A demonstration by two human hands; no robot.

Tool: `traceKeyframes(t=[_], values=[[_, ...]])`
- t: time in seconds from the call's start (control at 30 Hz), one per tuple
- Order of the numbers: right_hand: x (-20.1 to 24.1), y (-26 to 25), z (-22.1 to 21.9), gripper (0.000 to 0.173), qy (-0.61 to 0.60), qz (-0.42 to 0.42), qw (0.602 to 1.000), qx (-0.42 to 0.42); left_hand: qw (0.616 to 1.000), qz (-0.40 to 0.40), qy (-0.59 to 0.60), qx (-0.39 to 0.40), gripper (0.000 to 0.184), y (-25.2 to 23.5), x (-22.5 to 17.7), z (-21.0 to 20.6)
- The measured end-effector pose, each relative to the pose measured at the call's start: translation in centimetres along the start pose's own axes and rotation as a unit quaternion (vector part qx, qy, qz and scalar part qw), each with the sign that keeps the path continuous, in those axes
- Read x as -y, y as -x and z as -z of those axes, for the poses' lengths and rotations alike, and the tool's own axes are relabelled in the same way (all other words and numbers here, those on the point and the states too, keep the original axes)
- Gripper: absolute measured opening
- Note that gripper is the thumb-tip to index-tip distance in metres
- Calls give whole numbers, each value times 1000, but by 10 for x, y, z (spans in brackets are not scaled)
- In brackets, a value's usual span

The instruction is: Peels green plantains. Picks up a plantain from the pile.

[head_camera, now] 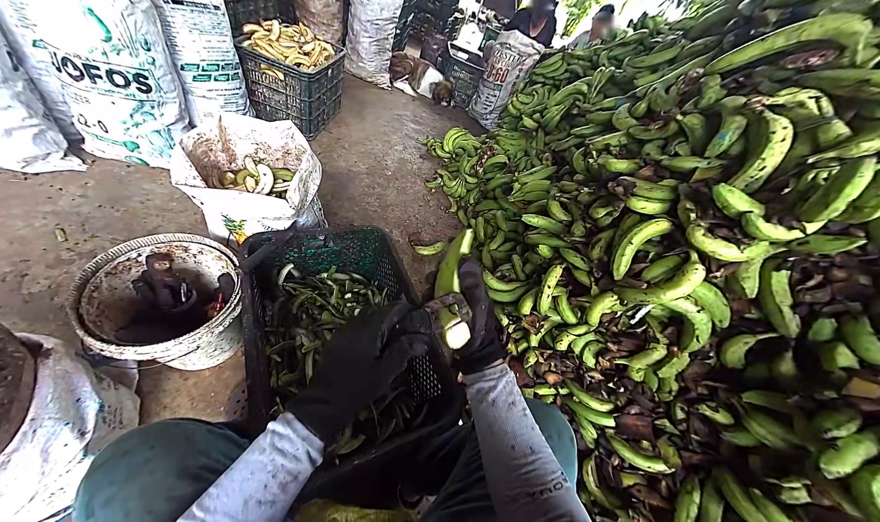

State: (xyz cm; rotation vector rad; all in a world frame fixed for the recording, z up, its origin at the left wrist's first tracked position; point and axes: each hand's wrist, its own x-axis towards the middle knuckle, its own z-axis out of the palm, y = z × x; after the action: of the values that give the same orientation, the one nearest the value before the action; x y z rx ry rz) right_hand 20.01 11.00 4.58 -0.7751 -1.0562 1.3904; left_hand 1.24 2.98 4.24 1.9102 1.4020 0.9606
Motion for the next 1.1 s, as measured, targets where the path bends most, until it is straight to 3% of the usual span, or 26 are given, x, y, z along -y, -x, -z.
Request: traceKeyframes(t=[0.13, 0.23, 0.3, 0.37, 0.47, 0.53, 0.6, 0.67, 0.7, 0.77, 0.83, 0.9, 0.97, 1.1], values=[[-24, 20, 1, 44, -112, -149, 970, 159, 993, 38, -83, -79, 48, -19, 25, 14], [-20, 36, -5, 44, -45, -176, 969, 167, 985, 96, -68, -124, 42, -27, 31, 29], [-19, 36, -4, 45, -40, -141, 977, 157, 982, 118, -57, -133, 47, -26, 28, 34], [-22, 25, 1, 40, -40, -52, 992, 108, 987, 113, -25, -107, 46, -18, 17, 31], [-12, 1, -4, 32, 6, 90, 994, -64, 997, 68, 20, -38, 56, 2, 0, 10], [4, -6, -17, 36, 31, 135, 970, -201, 998, 17, -1, -56, 64, 13, -11, -5], [15, -9, -26, 46, 68, 144, 950, -268, 996, -5, -21, -85, 65, 16, -18, -11], [16, -7, -25, 47, 78, 118, 962, -235, 996, 0, -30, -85, 62, 11, -16, -9], [14, -7, -22, 38, 66, 92, 976, -186, 997, 6, -31, -75, 59, 6, -12, -7], [8, 1, -13, 30, 50, 23, 998, -18, 997, 26, -34, -66, 54, -6, -1, 0], [8, 11, -12, 29, 48, -60, 986, 150, 995, 61, -36, -77, 48, -19, 13, 12], [8, 22, -16, 38, 70, -137, 961, 229, 990, 99, -48, -92, 43, -28, 24, 25], [5, 25, -13, 53, 87, -146, 958, 231, 987, 114, -48, -103, 45, -30, 30, 31], [1, 4, -1, 46, 40, -48, 995, 79, 994, 77, -5, -83, 53, -18, 15, 17]])
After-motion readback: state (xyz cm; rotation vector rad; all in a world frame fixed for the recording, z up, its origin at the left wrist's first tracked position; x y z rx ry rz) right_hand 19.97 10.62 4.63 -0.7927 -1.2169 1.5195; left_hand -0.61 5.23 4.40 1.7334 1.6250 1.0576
